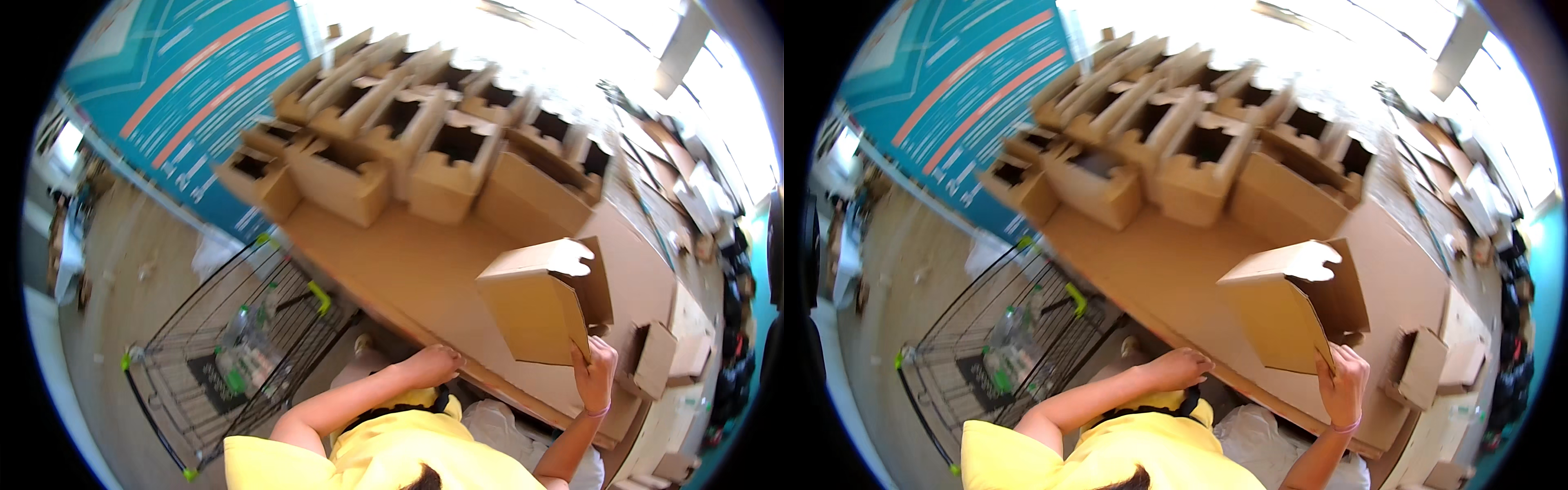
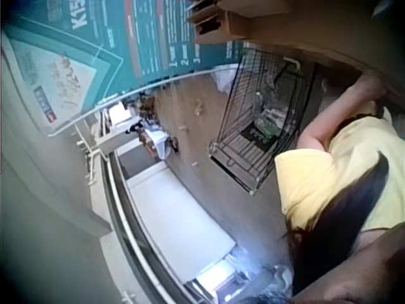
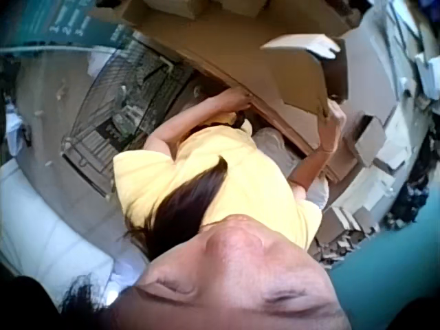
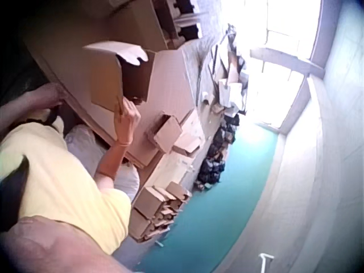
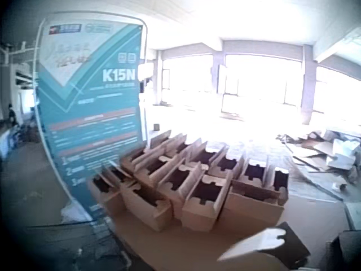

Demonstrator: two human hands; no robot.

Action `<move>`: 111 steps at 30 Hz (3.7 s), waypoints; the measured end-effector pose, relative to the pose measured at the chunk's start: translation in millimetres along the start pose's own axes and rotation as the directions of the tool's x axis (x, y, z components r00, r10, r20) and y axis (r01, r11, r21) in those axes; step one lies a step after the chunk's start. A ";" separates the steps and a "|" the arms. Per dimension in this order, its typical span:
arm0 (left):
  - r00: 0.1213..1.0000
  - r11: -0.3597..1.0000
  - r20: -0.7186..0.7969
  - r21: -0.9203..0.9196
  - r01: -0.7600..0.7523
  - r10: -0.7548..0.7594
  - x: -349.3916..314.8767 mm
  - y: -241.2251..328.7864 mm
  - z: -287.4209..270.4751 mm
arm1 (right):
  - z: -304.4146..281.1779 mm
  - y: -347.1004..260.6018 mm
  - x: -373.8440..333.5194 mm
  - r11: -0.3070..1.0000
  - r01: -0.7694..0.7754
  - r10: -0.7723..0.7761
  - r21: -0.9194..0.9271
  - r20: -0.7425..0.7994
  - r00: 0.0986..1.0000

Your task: The person places plastic bottles from a shopping cart into cardboard boxes arranged on a table and closes the box flaps.

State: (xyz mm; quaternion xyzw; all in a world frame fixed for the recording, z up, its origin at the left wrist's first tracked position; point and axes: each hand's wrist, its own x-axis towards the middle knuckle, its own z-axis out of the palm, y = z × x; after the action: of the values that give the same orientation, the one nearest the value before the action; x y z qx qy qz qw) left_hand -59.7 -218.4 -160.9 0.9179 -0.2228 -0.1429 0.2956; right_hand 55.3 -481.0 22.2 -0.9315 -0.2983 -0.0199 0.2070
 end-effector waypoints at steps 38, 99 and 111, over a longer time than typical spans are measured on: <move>-0.114 -0.112 0.025 -0.489 0.865 -0.993 -369.5 -446.7 113.1 | 78.3 -132.5 49.6 0.975 0.073 0.074 -0.210 0.616 0.785; 0.921 0.972 0.388 0.225 -0.059 -0.034 69.7 -47.8 -168.1 | 132.5 -87.2 3.8 0.952 0.185 -0.122 0.244 -0.252 0.960; 0.805 0.954 -0.557 -0.296 0.039 -0.206 -74.3 -62.4 -156.5 | 170.8 -114.9 -4.3 0.921 0.018 0.090 0.389 -0.257 0.962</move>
State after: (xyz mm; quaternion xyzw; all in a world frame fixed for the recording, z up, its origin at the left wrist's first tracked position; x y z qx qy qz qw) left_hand -41.8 -61.5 -66.2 0.8807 -0.0400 0.0964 0.4621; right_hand -27.8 -330.8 -91.6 -0.8659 -0.2479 -0.0834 0.4264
